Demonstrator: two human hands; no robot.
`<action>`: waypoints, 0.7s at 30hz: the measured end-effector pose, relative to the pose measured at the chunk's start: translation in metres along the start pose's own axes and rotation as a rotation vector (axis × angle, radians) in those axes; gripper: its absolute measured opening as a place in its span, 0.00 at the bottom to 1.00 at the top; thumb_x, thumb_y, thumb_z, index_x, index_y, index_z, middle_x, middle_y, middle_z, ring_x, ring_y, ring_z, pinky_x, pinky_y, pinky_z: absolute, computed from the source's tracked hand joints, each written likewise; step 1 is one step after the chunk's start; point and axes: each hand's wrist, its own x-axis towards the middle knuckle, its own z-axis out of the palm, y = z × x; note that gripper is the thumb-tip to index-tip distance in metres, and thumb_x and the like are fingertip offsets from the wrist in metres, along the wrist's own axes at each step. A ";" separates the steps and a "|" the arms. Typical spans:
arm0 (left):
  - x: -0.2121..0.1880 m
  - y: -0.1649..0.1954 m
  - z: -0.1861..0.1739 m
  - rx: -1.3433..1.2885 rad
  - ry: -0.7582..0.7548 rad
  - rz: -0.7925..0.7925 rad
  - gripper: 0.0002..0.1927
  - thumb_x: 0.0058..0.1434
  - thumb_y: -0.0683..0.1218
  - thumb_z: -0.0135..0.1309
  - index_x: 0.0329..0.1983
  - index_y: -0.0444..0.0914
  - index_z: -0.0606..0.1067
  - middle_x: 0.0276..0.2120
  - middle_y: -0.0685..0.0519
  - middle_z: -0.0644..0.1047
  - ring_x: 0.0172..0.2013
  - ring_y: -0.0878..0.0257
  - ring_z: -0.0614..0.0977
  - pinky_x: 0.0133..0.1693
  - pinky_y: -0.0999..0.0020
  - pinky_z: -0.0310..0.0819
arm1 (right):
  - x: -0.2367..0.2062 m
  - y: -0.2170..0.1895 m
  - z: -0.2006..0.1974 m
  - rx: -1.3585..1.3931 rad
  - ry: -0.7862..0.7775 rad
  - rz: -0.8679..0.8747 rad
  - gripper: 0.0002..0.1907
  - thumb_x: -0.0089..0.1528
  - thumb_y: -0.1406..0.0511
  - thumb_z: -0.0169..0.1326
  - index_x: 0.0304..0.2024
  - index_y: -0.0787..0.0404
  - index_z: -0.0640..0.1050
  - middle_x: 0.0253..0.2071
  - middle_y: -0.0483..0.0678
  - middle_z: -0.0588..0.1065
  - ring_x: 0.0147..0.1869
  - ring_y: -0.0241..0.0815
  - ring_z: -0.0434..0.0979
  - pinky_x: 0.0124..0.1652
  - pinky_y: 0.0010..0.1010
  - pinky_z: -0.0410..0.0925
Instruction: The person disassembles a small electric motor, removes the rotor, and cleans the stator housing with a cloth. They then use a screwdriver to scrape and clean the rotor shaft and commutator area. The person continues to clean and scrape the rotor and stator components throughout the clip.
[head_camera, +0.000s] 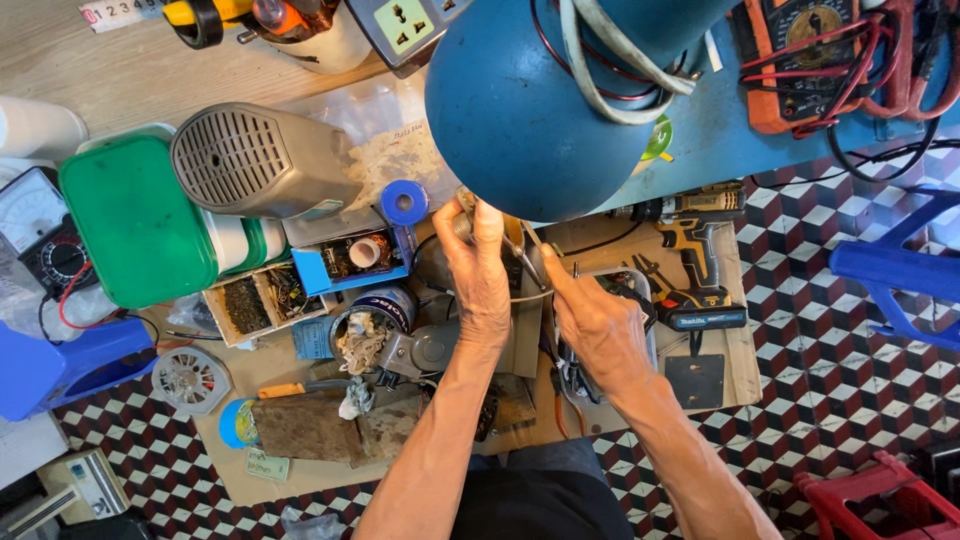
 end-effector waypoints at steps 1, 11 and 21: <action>0.000 0.000 0.000 0.009 -0.010 -0.003 0.26 0.69 0.62 0.52 0.56 0.37 0.66 0.42 0.52 0.73 0.42 0.66 0.72 0.45 0.68 0.70 | 0.003 0.004 0.005 -0.010 0.017 -0.028 0.32 0.61 0.73 0.59 0.68 0.53 0.71 0.29 0.50 0.72 0.26 0.48 0.75 0.30 0.39 0.70; 0.007 0.007 -0.007 0.087 -0.054 -0.021 0.29 0.67 0.65 0.52 0.56 0.37 0.66 0.43 0.51 0.74 0.44 0.66 0.75 0.47 0.68 0.72 | 0.003 0.024 0.028 -0.038 0.075 -0.133 0.33 0.60 0.75 0.60 0.68 0.56 0.72 0.29 0.50 0.69 0.25 0.46 0.71 0.29 0.38 0.66; 0.013 0.005 -0.008 0.067 -0.075 -0.025 0.32 0.66 0.66 0.53 0.56 0.35 0.65 0.41 0.52 0.73 0.41 0.66 0.73 0.44 0.67 0.72 | 0.005 0.029 0.032 -0.046 0.092 -0.140 0.34 0.59 0.75 0.61 0.68 0.55 0.72 0.29 0.47 0.68 0.24 0.44 0.70 0.29 0.37 0.66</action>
